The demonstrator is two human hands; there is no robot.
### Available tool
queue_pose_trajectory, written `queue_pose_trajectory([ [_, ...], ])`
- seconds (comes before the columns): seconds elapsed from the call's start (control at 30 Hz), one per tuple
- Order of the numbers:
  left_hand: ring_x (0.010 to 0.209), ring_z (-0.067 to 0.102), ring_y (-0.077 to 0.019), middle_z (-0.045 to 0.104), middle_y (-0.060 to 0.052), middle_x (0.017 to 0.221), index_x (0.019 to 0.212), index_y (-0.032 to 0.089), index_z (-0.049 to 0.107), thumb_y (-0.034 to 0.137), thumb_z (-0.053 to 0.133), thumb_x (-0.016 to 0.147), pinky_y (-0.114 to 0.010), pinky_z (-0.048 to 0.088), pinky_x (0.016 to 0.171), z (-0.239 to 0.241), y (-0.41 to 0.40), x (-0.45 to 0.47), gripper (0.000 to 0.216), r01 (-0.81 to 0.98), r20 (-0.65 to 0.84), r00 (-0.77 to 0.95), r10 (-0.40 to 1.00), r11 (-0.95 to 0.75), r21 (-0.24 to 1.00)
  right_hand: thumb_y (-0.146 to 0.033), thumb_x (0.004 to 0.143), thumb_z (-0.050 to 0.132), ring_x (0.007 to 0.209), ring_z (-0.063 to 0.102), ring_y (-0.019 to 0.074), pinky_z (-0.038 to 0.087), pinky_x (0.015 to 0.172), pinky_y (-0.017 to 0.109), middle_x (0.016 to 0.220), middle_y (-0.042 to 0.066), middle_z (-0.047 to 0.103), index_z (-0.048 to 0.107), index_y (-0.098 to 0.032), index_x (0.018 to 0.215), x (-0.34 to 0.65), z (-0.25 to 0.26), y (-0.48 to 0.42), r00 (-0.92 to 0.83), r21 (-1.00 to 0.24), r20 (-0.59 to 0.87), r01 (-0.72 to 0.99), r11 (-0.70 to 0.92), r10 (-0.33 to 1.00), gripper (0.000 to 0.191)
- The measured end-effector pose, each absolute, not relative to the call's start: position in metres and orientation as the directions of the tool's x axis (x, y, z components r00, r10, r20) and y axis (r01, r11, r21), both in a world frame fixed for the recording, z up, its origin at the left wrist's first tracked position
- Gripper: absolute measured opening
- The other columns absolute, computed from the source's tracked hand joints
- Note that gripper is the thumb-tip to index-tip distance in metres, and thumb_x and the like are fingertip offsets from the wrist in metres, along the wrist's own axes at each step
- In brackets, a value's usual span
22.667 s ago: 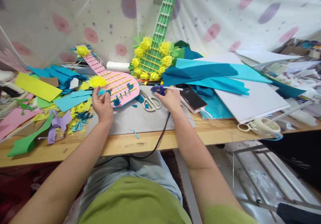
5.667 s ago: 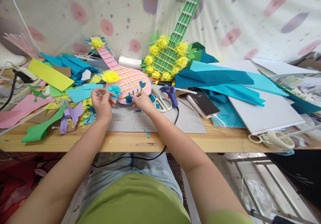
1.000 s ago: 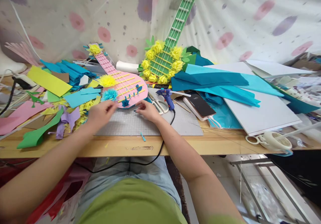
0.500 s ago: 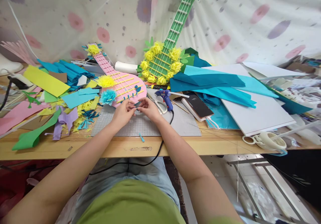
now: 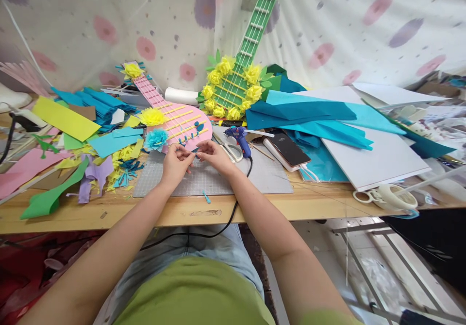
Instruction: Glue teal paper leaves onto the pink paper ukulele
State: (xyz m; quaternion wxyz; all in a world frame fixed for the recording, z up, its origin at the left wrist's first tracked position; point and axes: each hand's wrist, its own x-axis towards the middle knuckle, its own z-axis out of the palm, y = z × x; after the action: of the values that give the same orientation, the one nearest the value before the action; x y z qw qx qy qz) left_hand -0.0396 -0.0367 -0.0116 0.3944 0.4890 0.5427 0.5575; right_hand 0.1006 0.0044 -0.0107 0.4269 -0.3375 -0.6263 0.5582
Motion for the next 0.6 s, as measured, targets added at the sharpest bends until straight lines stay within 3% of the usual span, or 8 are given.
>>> queue_pose_trajectory([
  [0.13,0.047,0.056,-0.01,0.058,0.004,0.069,0.08,0.023,0.038,0.026,0.064,0.071,-0.02,0.041,0.035,-0.0116,-0.0355,-0.0384,0.029,0.083,0.12,-0.216,0.969,-0.104,0.991,-0.037,0.061,0.072,0.067,0.058,0.0107,0.049,0.064,0.026,0.074,-0.003,0.06,0.056,-0.021,0.09,0.1005,-0.0128,0.0065,-0.371,-0.991,0.133,-0.06,0.119,0.919,0.037],
  [0.4,0.055,0.059,-0.0118,0.062,-0.001,0.083,0.091,0.022,0.047,0.03,0.059,0.078,-0.021,0.04,0.036,-0.0132,-0.0324,-0.0395,0.02,0.084,0.117,-0.231,0.966,-0.1,0.991,-0.038,0.057,0.076,0.059,0.054,0.0094,0.048,0.059,0.025,0.067,-0.004,0.059,0.056,-0.021,0.087,0.1005,-0.0112,0.0057,-0.341,-0.992,0.124,-0.05,0.114,0.932,0.039],
  [0.5,0.061,0.058,-0.0106,0.061,-0.002,0.089,0.089,0.022,0.054,0.028,0.059,0.079,-0.023,0.046,0.049,-0.0121,-0.0355,-0.0421,0.013,0.275,0.294,-0.239,0.926,-0.225,0.935,-0.039,0.055,0.077,0.06,0.055,0.01,0.047,0.058,0.025,0.066,-0.005,0.058,0.056,-0.02,0.086,0.1004,-0.0115,0.0062,-0.332,-0.991,0.131,-0.057,0.118,0.934,0.041],
  [0.6,0.062,0.052,-0.0091,0.059,-0.004,0.092,0.085,0.02,0.063,0.024,0.062,0.078,-0.026,0.049,0.065,-0.0097,-0.0395,-0.0436,0.008,0.493,0.498,-0.189,0.846,-0.357,0.793,-0.041,0.056,0.076,0.059,0.055,0.0098,0.046,0.057,0.025,0.066,-0.004,0.058,0.055,-0.019,0.083,0.1007,-0.0122,0.0074,-0.33,-0.99,0.136,-0.064,0.122,0.934,0.04],
])
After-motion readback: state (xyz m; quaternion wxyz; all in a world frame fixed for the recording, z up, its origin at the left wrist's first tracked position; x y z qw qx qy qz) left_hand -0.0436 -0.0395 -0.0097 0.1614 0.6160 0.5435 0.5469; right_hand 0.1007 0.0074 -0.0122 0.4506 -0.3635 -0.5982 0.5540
